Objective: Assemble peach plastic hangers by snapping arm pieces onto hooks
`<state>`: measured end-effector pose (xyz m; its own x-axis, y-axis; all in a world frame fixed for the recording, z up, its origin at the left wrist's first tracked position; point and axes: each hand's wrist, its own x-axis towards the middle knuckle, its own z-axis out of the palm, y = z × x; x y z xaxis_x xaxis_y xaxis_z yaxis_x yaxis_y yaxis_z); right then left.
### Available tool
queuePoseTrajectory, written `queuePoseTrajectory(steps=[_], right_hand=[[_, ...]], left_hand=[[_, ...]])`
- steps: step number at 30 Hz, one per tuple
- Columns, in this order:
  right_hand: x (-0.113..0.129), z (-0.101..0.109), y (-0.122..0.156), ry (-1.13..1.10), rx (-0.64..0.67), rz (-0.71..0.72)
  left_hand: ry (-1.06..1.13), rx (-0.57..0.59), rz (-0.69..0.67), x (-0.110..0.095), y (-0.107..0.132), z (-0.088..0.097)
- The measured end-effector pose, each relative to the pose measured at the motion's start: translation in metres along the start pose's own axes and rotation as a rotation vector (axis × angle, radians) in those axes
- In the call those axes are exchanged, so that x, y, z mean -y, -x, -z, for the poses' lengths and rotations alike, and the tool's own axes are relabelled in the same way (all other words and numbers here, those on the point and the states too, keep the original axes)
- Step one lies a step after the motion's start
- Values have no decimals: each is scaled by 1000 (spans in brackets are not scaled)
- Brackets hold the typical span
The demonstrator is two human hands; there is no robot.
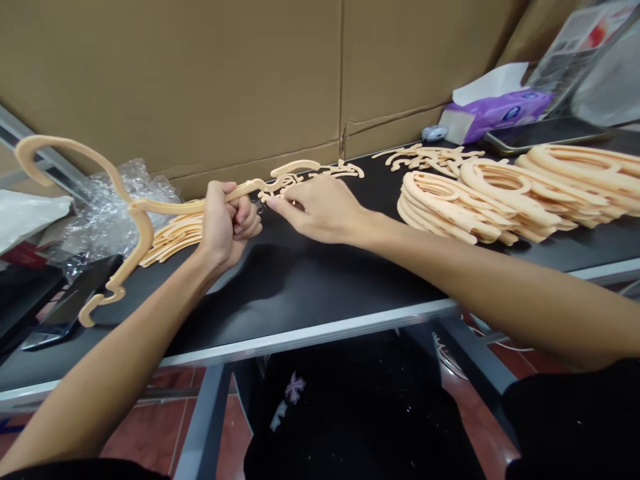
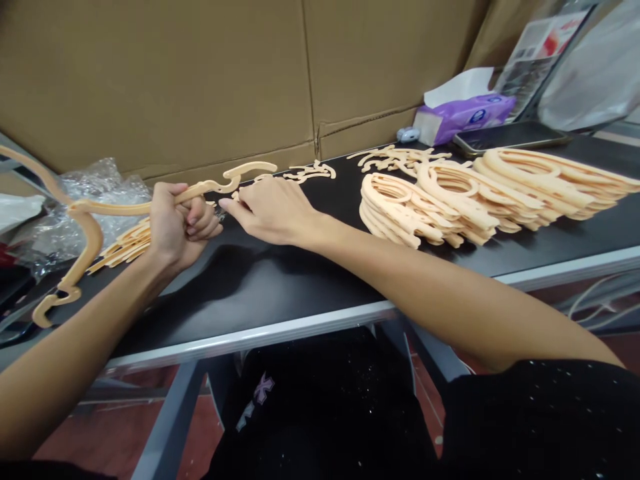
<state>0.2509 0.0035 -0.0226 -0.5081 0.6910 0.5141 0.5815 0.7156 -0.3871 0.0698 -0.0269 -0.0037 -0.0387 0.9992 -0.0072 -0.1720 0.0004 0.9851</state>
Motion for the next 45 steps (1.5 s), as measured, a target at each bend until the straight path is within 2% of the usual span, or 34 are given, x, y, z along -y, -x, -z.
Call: queuePoseTrajectory(steps=[2, 6, 8, 12, 15, 20, 24, 27, 29, 34, 45], right_hand=[[-2, -7, -1, -165, 7, -56], [-4, -17, -4, -516, -103, -138], [-3, -21, -6, -653, -115, -164], [1, -29, -9, -886, -41, -196], [1, -30, -10, -972, 13, -209], [2, -22, -12, -1001, 8, -195], [-2, -12, -15, -987, -61, -197], [-9, -5, -18, -954, -83, -256], [-13, -1, -20, -923, -68, -314], [-15, 8, -20, -826, 38, -410], [-12, 10, -16, -765, 187, -430]], left_hand=[[-18, 20, -4, 1, 2, -3], [-44, 62, 24, 7, 2, -5], [-69, 90, 49, 11, 1, -4], [-142, 144, 31, 17, 0, -2], [-173, 170, 18, 18, -1, 0], [-222, 198, -1, 16, -4, 2], [-154, 61, -97, 8, -10, 8], [-51, -46, -166, -2, -15, 17], [-5, -69, -156, -7, -16, 23], [5, -57, -103, -9, -17, 25], [-17, 1, -113, -4, -16, 21]])
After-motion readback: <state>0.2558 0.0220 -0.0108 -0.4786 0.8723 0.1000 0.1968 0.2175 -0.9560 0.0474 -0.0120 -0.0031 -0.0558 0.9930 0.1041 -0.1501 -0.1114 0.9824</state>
